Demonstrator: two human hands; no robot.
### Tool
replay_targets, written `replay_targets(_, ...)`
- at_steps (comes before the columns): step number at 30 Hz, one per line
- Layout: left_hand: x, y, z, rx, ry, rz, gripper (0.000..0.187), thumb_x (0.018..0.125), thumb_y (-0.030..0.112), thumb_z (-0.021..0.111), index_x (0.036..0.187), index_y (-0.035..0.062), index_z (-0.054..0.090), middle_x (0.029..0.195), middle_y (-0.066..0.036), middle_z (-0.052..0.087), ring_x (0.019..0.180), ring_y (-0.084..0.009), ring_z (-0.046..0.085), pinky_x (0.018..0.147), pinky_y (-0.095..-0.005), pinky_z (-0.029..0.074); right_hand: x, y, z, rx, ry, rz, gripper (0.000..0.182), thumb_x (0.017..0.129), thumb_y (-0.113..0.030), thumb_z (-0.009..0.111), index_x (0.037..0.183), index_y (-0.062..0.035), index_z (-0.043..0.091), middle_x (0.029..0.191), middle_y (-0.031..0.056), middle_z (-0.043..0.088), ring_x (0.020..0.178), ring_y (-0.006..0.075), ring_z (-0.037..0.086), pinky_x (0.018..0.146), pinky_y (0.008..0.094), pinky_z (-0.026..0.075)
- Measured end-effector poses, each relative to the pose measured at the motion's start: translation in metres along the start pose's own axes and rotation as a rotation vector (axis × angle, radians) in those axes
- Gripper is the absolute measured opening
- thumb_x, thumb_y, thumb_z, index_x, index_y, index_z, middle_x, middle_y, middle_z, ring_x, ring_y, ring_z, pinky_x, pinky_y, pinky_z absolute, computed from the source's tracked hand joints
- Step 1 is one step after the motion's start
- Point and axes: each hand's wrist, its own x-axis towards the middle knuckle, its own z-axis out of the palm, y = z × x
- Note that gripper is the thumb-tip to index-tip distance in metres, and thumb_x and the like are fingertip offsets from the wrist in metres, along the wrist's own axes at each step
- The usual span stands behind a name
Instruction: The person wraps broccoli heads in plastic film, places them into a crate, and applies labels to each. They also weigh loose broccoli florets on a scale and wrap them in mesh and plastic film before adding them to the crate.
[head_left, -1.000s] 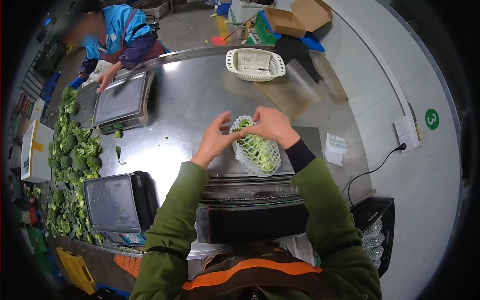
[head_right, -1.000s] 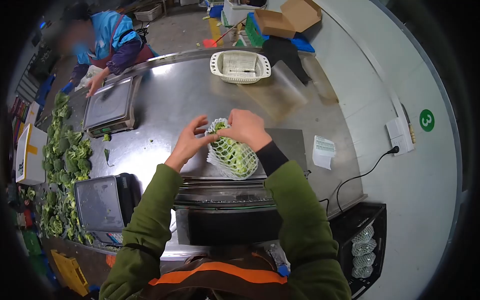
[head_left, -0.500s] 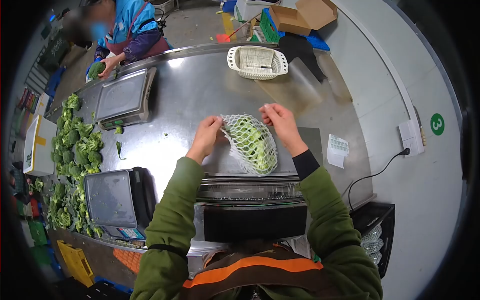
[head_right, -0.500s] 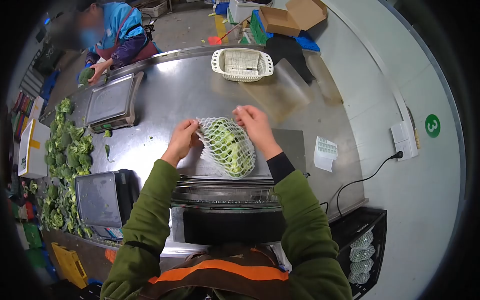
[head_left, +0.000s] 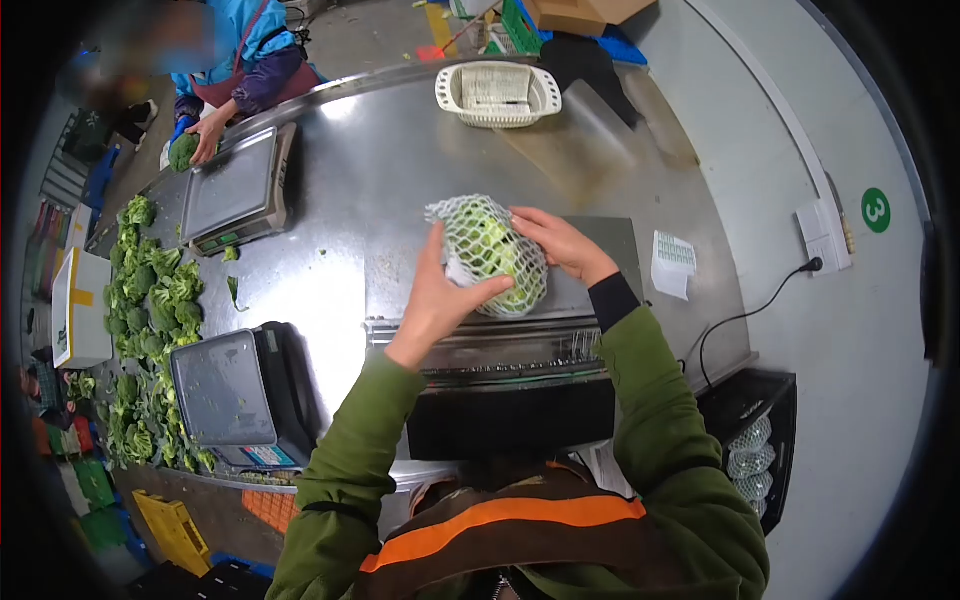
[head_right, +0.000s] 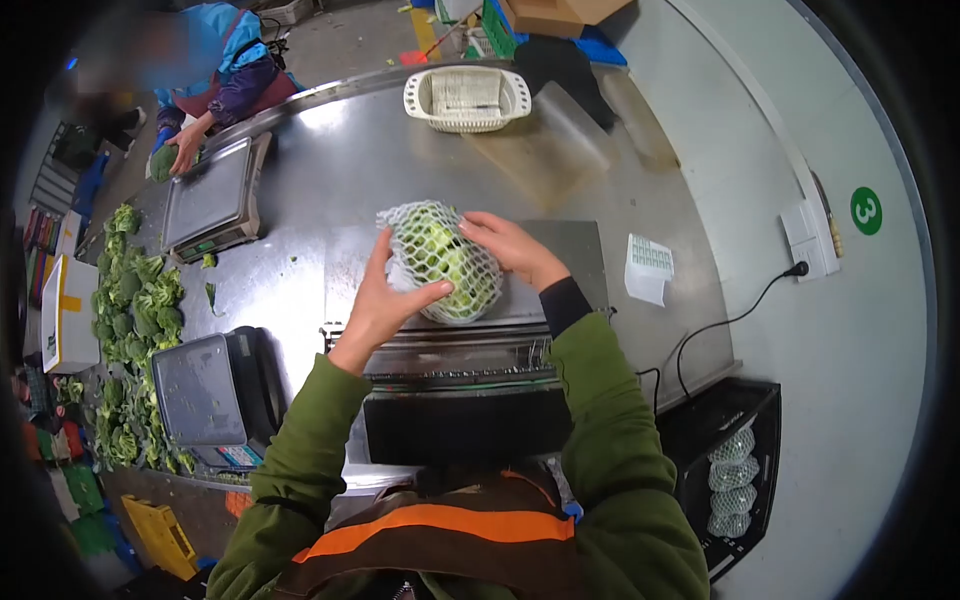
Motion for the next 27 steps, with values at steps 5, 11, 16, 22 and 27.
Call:
replay_targets(5,0.019,-0.039,0.006,-0.533,-0.219,-0.109,0.063,0.080,0.004,0.074,0.135,-0.0055,0.045,0.117,-0.011,0.064,0.103,-0.0170,0.062,0.091,-0.0296,0.051,-0.023,0.000,0.013,-0.017,0.014,-0.176,0.061,0.094,-0.031,0.066,0.140,0.0007,0.042,0.127,0.0110,0.058,0.110,0.0144,0.059,0.088,0.0282,0.051)
replay_targets(11,-0.001,-0.038,0.001,-0.559,-0.314,-0.220,0.051,0.086,0.003,0.069,0.132,-0.0055,0.049,0.117,-0.010,0.064,0.102,-0.0153,0.062,0.089,-0.0296,0.052,-0.028,0.017,0.021,-0.066,0.125,-0.156,0.071,0.087,-0.042,0.072,0.134,0.0049,0.046,0.120,0.0183,0.060,0.111,0.0218,0.059,0.092,0.0325,0.048)
replay_targets(16,-0.003,-0.028,-0.007,-0.538,-0.274,-0.281,0.039,0.089,0.008,0.069,0.124,-0.0024,0.056,0.109,-0.005,0.067,0.090,-0.0133,0.065,0.078,-0.0277,0.054,-0.026,0.006,0.011,-0.183,0.151,-0.097,0.077,0.086,-0.048,0.071,0.137,0.0042,0.045,0.124,0.0201,0.059,0.112,0.0221,0.059,0.091,0.0322,0.049)
replay_targets(22,0.004,-0.047,0.008,-0.480,-0.312,-0.270,0.035,0.087,0.007,0.071,0.118,-0.0040,0.060,0.106,-0.006,0.069,0.087,-0.0129,0.066,0.073,-0.0266,0.053,-0.039,0.000,0.006,-0.118,0.090,-0.029,0.072,0.087,-0.042,0.072,0.137,0.0034,0.045,0.127,0.0139,0.057,0.113,0.0184,0.058,0.092,0.0293,0.049)
replay_targets(27,0.003,-0.032,-0.014,-0.491,-0.263,-0.304,0.054,0.087,0.019,0.073,0.129,-0.0069,0.052,0.118,-0.013,0.063,0.103,-0.0175,0.062,0.084,-0.0329,0.054,-0.051,0.005,-0.005,-0.154,0.185,0.054,0.060,0.095,-0.047,0.059,0.135,-0.0029,0.050,0.119,0.0080,0.060,0.105,0.0140,0.059,0.085,0.0283,0.051)
